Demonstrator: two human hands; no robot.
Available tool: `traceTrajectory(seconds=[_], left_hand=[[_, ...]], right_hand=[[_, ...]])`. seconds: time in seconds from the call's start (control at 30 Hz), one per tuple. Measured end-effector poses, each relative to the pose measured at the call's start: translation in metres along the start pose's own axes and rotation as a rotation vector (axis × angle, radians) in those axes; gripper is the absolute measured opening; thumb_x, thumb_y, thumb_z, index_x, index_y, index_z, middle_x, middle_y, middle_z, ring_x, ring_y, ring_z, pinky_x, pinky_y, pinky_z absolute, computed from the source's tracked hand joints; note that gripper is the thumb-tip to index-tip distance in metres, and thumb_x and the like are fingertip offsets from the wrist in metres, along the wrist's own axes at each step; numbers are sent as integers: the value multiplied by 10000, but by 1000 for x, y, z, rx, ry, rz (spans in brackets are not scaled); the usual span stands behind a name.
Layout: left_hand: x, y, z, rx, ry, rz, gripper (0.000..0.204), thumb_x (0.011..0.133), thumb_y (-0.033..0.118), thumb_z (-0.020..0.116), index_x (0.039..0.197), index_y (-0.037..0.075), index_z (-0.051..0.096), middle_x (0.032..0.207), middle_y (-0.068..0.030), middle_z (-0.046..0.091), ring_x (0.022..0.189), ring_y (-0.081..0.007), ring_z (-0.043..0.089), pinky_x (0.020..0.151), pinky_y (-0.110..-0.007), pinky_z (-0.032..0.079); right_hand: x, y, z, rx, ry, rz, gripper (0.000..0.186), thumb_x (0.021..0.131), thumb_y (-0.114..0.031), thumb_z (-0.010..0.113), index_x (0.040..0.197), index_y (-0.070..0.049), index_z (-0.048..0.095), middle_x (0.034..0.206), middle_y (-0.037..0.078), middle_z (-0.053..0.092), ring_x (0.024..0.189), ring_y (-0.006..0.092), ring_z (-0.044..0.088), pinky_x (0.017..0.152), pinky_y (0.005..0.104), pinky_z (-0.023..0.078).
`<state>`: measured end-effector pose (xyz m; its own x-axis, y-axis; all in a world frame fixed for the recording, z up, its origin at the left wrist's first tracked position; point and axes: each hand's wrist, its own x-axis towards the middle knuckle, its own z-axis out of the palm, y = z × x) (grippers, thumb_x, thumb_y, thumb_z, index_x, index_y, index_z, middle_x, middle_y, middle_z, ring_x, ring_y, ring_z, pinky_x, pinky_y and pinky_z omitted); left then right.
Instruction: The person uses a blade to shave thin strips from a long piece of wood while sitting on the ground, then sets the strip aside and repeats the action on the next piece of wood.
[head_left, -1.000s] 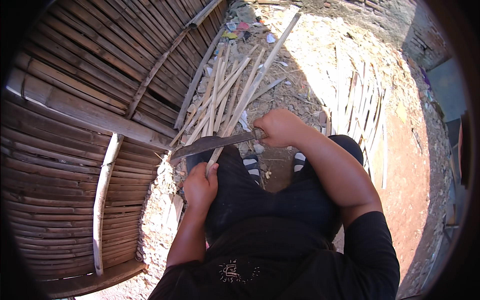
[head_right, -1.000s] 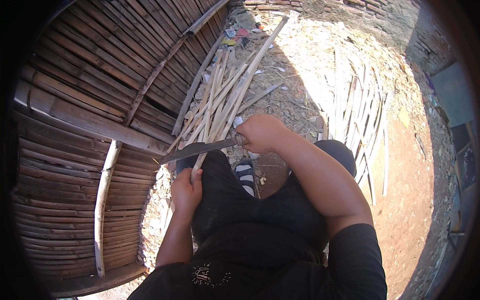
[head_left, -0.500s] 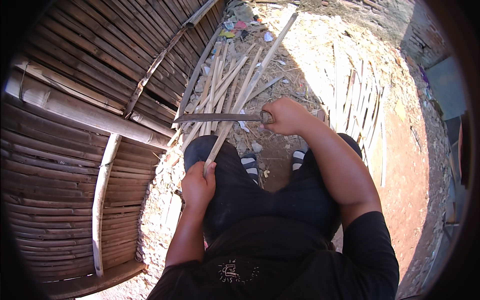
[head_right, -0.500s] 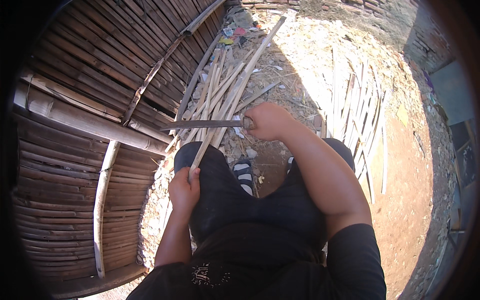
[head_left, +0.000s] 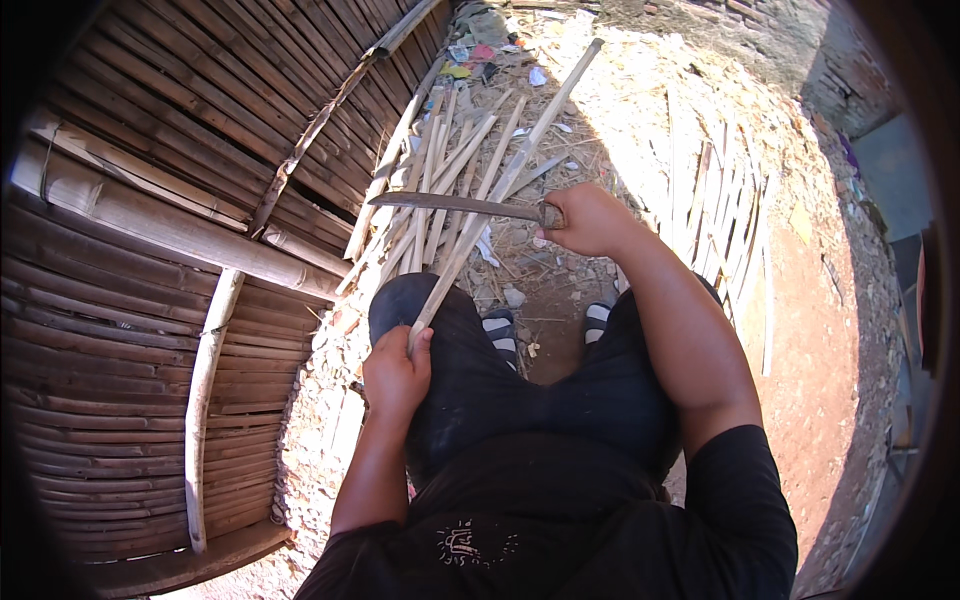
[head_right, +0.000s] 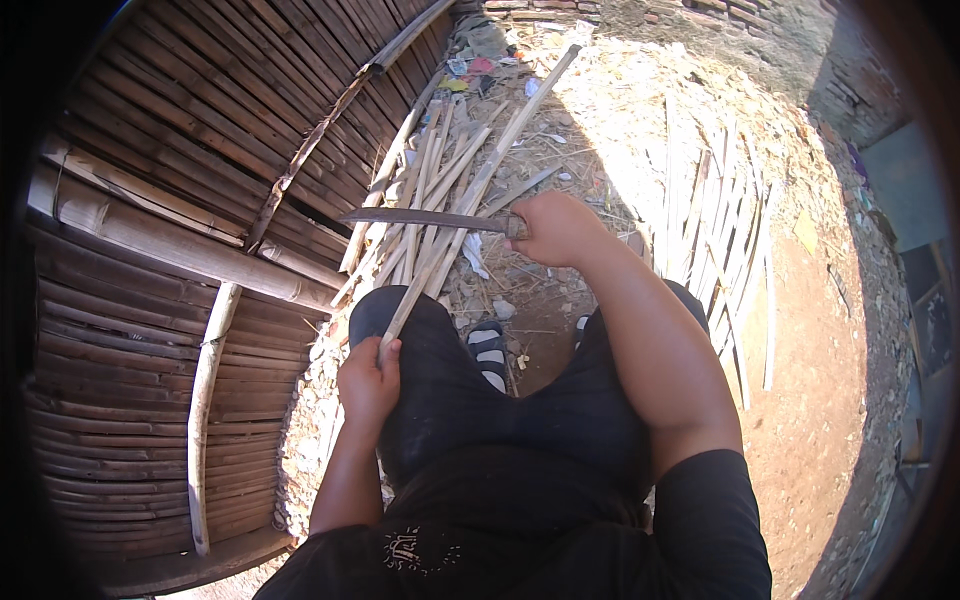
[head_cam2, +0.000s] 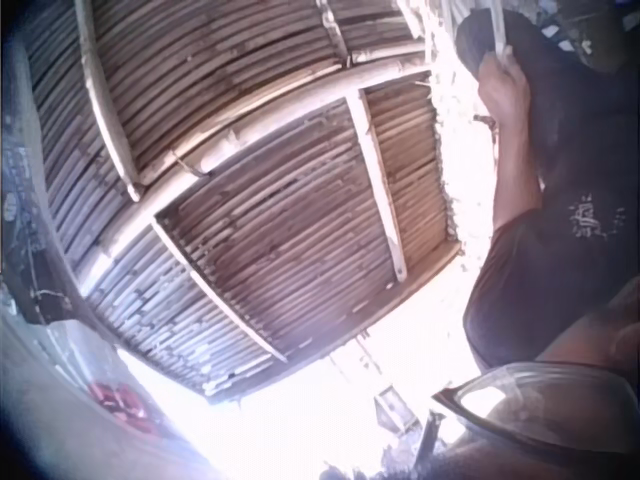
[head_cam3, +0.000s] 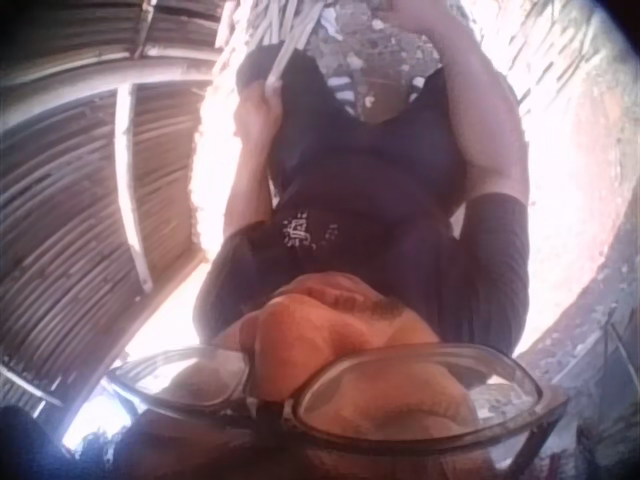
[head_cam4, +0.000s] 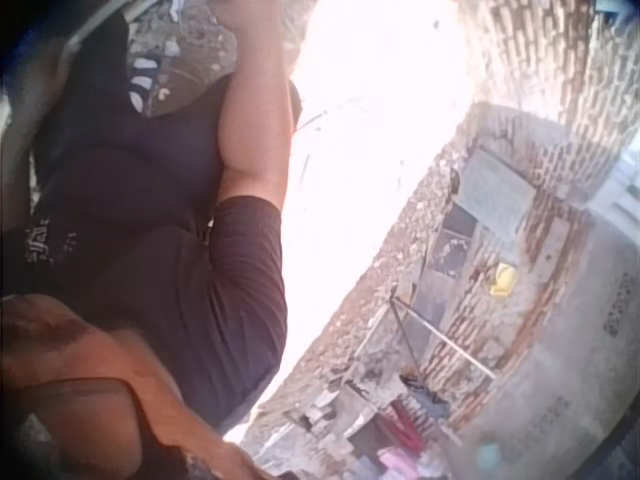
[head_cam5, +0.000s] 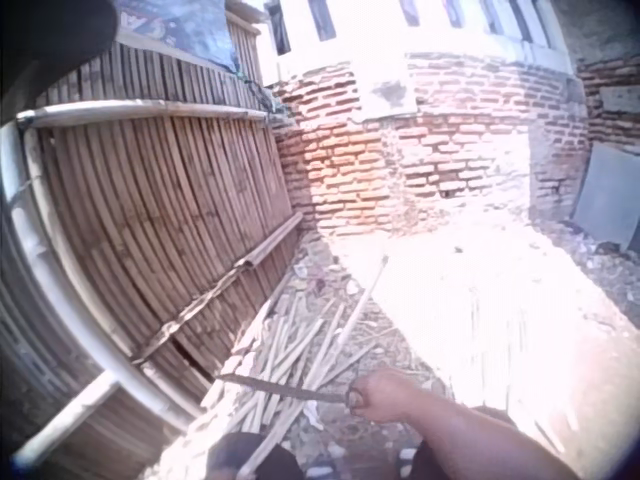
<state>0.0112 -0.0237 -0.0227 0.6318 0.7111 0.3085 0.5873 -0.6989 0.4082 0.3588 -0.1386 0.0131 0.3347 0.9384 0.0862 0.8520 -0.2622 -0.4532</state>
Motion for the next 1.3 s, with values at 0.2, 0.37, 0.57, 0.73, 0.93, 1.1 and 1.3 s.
traceTrajectory(seconds=[0.2,0.37,0.57,0.73,0.93,1.1,1.3], left_hand=[[-1,-1,-1,-14,-10,-33,329,1002,351,686,947,26,690,842,-205,694,749,-431,681,659,-504,538],[-2,-3,0,-19,12,2,330,1001,351,687,941,27,691,828,-206,691,740,-432,680,655,-501,536],[-1,-3,0,-38,9,-14,339,1003,360,684,937,27,691,824,-205,691,732,-432,679,652,-499,538],[1,-1,-2,-24,-32,-32,341,997,365,692,941,29,690,824,-206,691,734,-429,681,655,-494,541],[-1,-1,-4,-67,-12,-42,320,1002,341,684,925,31,693,801,-199,678,722,-421,675,645,-486,532],[0,-1,-4,-85,2,-35,305,1000,325,686,912,33,695,775,-188,667,701,-405,667,638,-474,526],[0,-1,-3,-114,-5,-48,306,1003,324,685,902,36,696,763,-186,663,687,-396,663,632,-469,522]], right_hand=[[-1,-32,9,-53,-99,-156,383,837,-392,824,987,-57,716,799,185,699,825,428,691,760,534,537],[2,-1,5,4,78,-96,412,836,-395,826,990,-32,711,796,201,697,830,435,693,751,521,539],[0,3,-19,2,21,94,398,850,-381,807,1049,-47,724,915,215,714,922,423,698,810,519,546],[-2,-9,4,-17,34,-107,405,831,-367,831,995,-19,704,767,221,666,812,443,679,736,520,525],[-3,-20,-7,-43,-12,-105,410,839,-376,824,1043,-38,711,817,201,693,850,423,691,762,520,537],[-1,4,-37,58,57,249,438,860,-410,810,1071,-36,724,907,206,724,928,423,706,808,512,555],[-3,6,-16,39,196,-11,412,844,-393,836,945,-16,702,712,198,656,730,427,662,686,497,509]])
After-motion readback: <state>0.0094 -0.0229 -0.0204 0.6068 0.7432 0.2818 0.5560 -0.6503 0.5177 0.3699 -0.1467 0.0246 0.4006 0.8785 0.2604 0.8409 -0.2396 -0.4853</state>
